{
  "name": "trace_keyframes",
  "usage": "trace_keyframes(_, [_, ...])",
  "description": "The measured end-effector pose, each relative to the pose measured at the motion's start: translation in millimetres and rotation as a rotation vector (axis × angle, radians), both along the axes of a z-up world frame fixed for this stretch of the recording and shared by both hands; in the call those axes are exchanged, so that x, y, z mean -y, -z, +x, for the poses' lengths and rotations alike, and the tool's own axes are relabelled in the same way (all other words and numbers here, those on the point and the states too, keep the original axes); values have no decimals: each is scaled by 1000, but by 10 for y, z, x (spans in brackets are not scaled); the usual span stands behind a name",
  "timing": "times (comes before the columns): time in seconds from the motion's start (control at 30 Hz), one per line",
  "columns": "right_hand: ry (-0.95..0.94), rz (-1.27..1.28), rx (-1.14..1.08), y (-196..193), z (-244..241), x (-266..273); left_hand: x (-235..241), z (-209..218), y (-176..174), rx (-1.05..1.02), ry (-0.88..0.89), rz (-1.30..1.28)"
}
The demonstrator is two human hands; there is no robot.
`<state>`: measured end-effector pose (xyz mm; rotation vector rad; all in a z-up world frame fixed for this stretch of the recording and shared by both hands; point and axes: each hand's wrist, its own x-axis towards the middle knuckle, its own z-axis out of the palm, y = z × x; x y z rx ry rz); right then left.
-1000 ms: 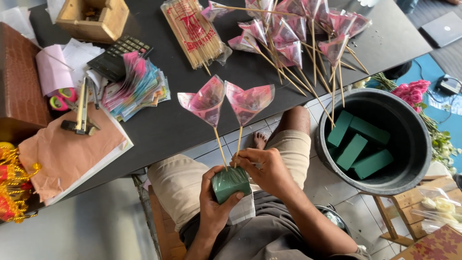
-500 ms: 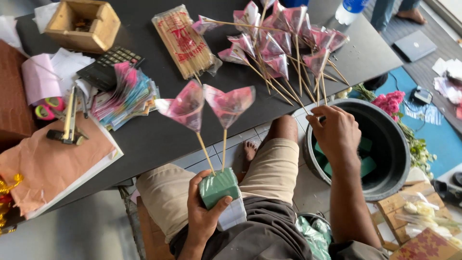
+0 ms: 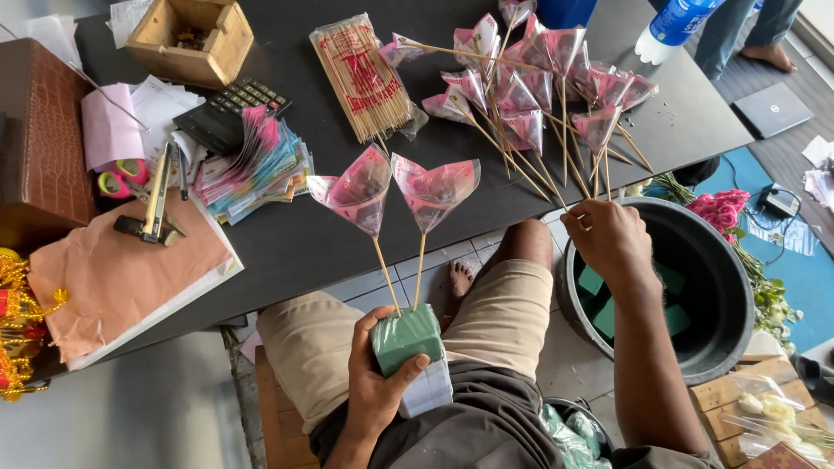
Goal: The person inserts multiple skewers topped with folded banknotes into a small green foam block held in the left hand. The person repeatedly picks up prepared skewers from the table and places them into the foam to form a bouquet-like arrangement.
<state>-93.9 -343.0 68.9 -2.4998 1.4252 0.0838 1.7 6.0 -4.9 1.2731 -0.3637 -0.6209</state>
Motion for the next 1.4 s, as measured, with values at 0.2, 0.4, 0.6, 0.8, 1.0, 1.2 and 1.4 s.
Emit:
trace_keyframes(0.2, [-101, 123, 398, -68, -158, -36, -11, 26, 8, 14, -16, 20])
trace_keyframes(0.4, [-80, 583, 670, -1, -163, -133, -3, 34, 71, 23, -35, 37])
trace_keyframes(0.6, [-327, 860, 1147, 232, 61, -672, 31, 44, 38, 25, -60, 91])
trace_keyframes(0.8, [-361, 790, 1042, 316, 280, -1370, 30, 33, -27, 7, -28, 71])
trace_keyframes(1.0, [-316, 823, 1043, 231, 317, -1517, 39, 33, -38, 28, -18, 43])
trace_keyframes(1.2, [-306, 885, 1098, 267, 317, -1510, 36, 29, -43, 61, -13, 28])
trace_keyframes(1.4, [-204, 889, 1140, 398, 339, -1541, 71, 76, 6, 211, -44, -89])
